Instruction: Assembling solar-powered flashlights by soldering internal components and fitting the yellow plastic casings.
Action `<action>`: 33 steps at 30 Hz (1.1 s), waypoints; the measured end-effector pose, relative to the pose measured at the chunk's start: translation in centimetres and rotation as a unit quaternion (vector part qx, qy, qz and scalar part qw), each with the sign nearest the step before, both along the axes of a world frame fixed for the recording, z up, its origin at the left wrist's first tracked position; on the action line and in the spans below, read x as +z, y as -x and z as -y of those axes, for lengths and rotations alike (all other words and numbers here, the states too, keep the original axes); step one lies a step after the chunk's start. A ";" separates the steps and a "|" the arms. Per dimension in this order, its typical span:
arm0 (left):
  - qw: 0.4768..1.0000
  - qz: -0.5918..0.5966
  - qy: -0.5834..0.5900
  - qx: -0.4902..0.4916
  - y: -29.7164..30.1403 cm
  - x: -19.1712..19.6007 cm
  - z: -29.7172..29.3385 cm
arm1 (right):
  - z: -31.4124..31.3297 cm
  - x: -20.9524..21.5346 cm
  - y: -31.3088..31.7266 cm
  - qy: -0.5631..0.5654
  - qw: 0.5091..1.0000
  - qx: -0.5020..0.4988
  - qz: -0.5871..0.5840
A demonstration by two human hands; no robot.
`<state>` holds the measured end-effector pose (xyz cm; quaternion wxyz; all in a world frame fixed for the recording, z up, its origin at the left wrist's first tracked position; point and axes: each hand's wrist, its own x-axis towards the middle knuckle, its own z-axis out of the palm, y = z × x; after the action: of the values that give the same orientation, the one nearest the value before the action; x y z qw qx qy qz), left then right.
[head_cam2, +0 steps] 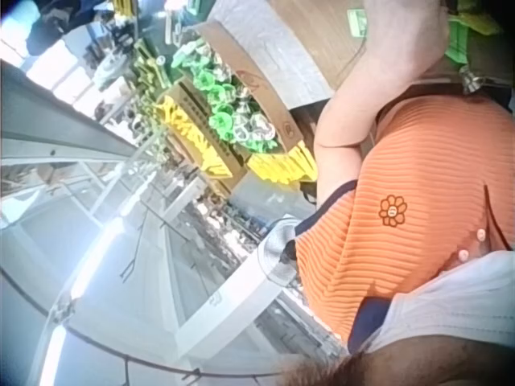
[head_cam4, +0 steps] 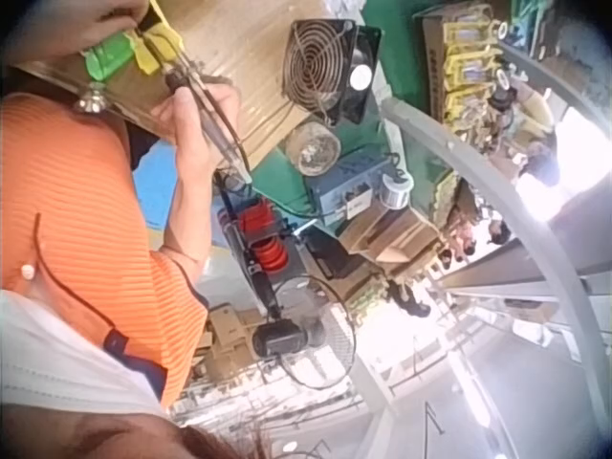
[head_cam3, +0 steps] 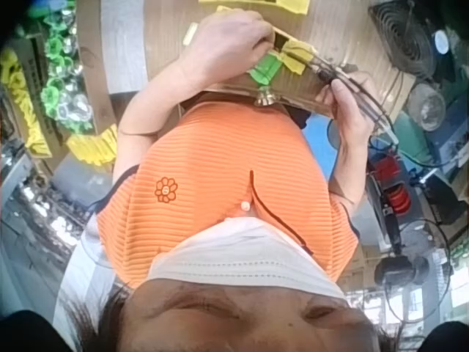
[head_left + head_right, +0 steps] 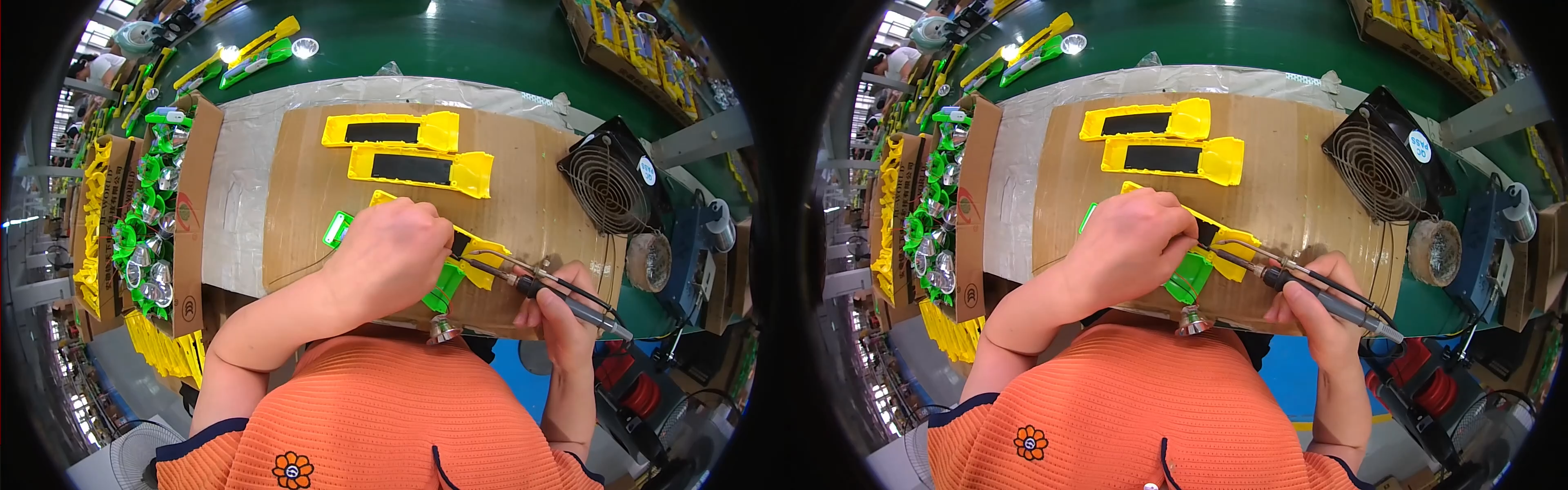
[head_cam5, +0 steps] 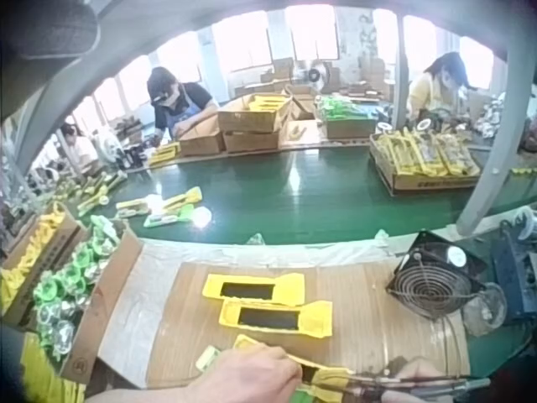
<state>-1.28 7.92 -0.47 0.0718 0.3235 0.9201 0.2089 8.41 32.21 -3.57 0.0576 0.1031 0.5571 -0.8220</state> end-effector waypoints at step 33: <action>0.999 -0.018 0.027 0.018 -0.2 -0.1 -0.2 | 3.7 0.0 -0.7 0.129 0.985 -0.111 -0.017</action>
<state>-1.09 8.14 -0.56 0.0603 0.3083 0.9323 0.1793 9.11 28.47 -3.53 -0.0303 0.1421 0.4322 -0.8900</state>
